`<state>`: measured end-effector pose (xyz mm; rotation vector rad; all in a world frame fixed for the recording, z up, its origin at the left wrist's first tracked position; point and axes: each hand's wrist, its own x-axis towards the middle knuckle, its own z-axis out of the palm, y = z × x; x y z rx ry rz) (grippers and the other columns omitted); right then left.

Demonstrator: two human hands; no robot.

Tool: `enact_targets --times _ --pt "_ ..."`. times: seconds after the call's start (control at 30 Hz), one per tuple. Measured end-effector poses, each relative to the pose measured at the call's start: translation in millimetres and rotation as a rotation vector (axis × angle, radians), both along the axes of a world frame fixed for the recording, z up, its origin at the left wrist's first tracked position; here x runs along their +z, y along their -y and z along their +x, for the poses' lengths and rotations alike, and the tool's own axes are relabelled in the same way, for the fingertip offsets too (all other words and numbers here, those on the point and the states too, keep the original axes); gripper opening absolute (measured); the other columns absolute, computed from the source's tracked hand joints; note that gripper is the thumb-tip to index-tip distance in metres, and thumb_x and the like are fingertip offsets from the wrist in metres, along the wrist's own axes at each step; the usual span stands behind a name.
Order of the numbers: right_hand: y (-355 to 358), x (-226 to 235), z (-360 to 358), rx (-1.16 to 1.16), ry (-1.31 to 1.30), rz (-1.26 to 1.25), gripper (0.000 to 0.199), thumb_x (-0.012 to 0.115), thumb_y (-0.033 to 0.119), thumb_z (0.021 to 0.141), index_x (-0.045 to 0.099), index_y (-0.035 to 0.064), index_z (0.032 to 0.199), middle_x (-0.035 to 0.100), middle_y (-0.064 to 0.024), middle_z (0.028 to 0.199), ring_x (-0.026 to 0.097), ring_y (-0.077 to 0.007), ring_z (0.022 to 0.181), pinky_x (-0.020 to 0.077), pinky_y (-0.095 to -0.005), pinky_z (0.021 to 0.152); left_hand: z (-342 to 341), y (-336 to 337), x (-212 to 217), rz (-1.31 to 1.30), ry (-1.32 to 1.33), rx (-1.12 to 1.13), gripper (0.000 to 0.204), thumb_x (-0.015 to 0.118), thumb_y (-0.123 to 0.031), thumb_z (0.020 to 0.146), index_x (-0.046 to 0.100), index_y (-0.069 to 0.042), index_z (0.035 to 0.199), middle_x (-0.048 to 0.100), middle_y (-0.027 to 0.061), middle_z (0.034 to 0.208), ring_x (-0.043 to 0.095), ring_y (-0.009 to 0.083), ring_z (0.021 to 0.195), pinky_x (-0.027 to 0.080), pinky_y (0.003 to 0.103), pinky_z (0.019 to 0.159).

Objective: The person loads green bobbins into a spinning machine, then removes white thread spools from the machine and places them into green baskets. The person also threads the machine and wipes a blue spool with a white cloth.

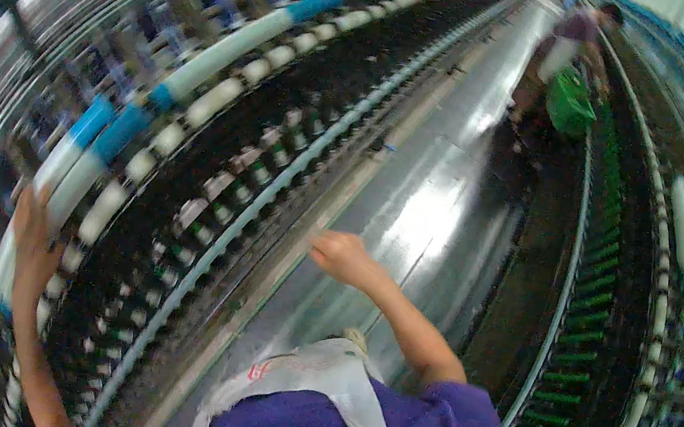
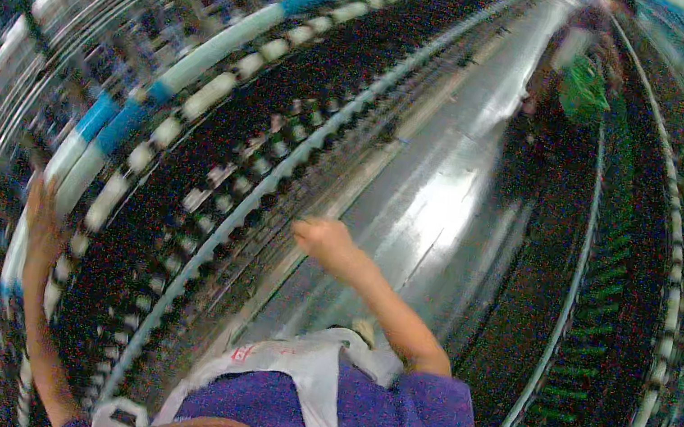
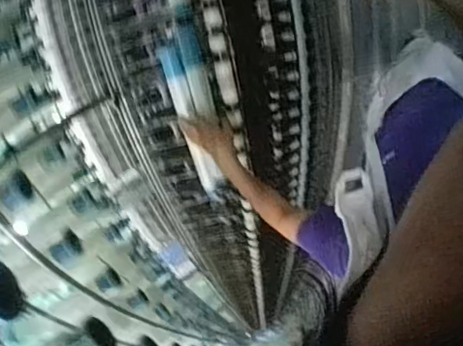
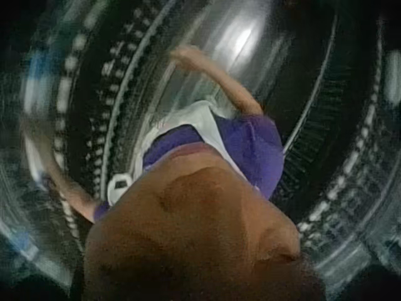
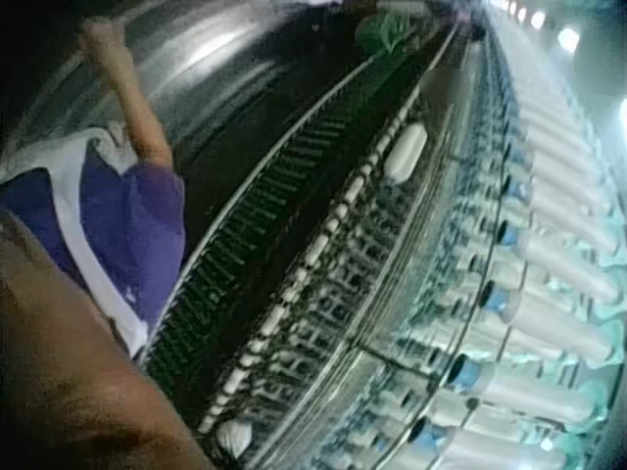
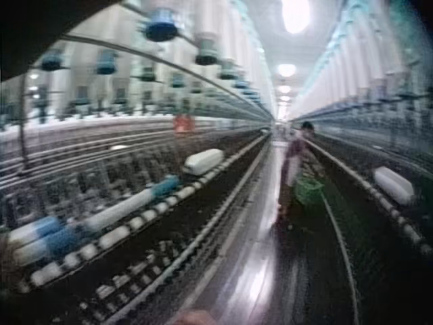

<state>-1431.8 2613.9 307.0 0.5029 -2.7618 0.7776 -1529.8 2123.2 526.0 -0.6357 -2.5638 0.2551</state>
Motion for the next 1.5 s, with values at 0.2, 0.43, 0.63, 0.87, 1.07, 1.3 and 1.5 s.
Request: enact_targets --times 0.2,0.43,0.63,0.87,1.07,1.3,1.5 --pt "-4 89 -173 0.151 0.189 -1.159 0.028 0.062 0.016 0.085 0.058 -0.0042 0.104 0.062 -0.0101 0.077 0.062 -0.014 0.072 0.0488 -0.0273 0.061 -43 -2 15 0.005 0.079 0.125 0.127 0.082 -0.003 0.037 0.02 -0.019 0.146 0.027 0.0183 0.146 0.028 0.0414 0.132 0.03 0.053 0.105" --pt "7 138 -298 0.125 0.338 -1.396 0.029 0.063 0.02 0.083 0.055 0.0025 0.104 0.058 -0.0071 0.085 0.056 -0.0183 0.074 0.0466 -0.0328 0.068 -37 -2 12 -0.147 0.029 0.301 0.088 0.064 0.004 0.061 0.032 -0.011 0.142 0.036 0.0268 0.137 0.037 0.045 0.122 0.031 0.049 0.103" --pt "8 135 -309 0.408 0.132 -1.324 0.018 0.057 0.018 0.085 0.055 0.008 0.101 0.055 -0.0056 0.092 0.053 -0.0198 0.086 0.0448 -0.0336 0.073 74 -21 17 -0.181 -0.215 0.487 0.095 0.083 -0.02 0.055 0.039 -0.024 0.139 0.038 0.0211 0.139 0.037 0.0403 0.126 0.03 0.048 0.104" --pt "63 134 -199 0.482 -0.141 -1.206 0.034 0.062 0.024 0.082 0.053 0.0067 0.11 0.055 -0.0078 0.101 0.053 -0.0227 0.095 0.0451 -0.0385 0.085 264 -78 -37 0.089 -0.294 0.604 0.095 0.079 -0.024 0.05 0.04 -0.037 0.136 0.045 0.0202 0.115 0.048 0.0346 0.1 0.038 0.044 0.081" --pt "156 105 -61 0.643 0.026 -1.185 0.043 0.065 0.031 0.078 0.051 0.005 0.108 0.054 -0.0095 0.098 0.052 -0.0253 0.094 0.0438 -0.0417 0.089 446 -80 -127 0.38 -0.405 1.065 0.099 0.078 -0.025 0.046 0.038 -0.023 0.137 0.041 0.0198 0.122 0.045 0.0376 0.105 0.037 0.047 0.085" --pt "348 29 90 1.177 0.834 -0.912 0.055 0.076 0.023 0.066 0.049 0.0016 0.108 0.054 -0.0131 0.101 0.052 -0.027 0.097 0.0427 -0.0446 0.09 584 -23 -181 0.682 -0.556 1.323 0.108 0.076 -0.025 0.051 0.02 -0.01 0.143 0.035 0.0256 0.128 0.042 0.0434 0.112 0.035 0.051 0.094" --pt "514 20 197 1.332 1.222 -0.607 0.046 0.072 0.005 0.064 0.052 0.001 0.105 0.059 -0.0098 0.091 0.058 -0.0179 0.08 0.048 -0.034 0.075 648 49 -194 0.74 -0.703 1.425 0.113 0.078 -0.028 0.054 0.014 -0.007 0.144 0.029 0.0268 0.132 0.037 0.0443 0.118 0.034 0.05 0.098"
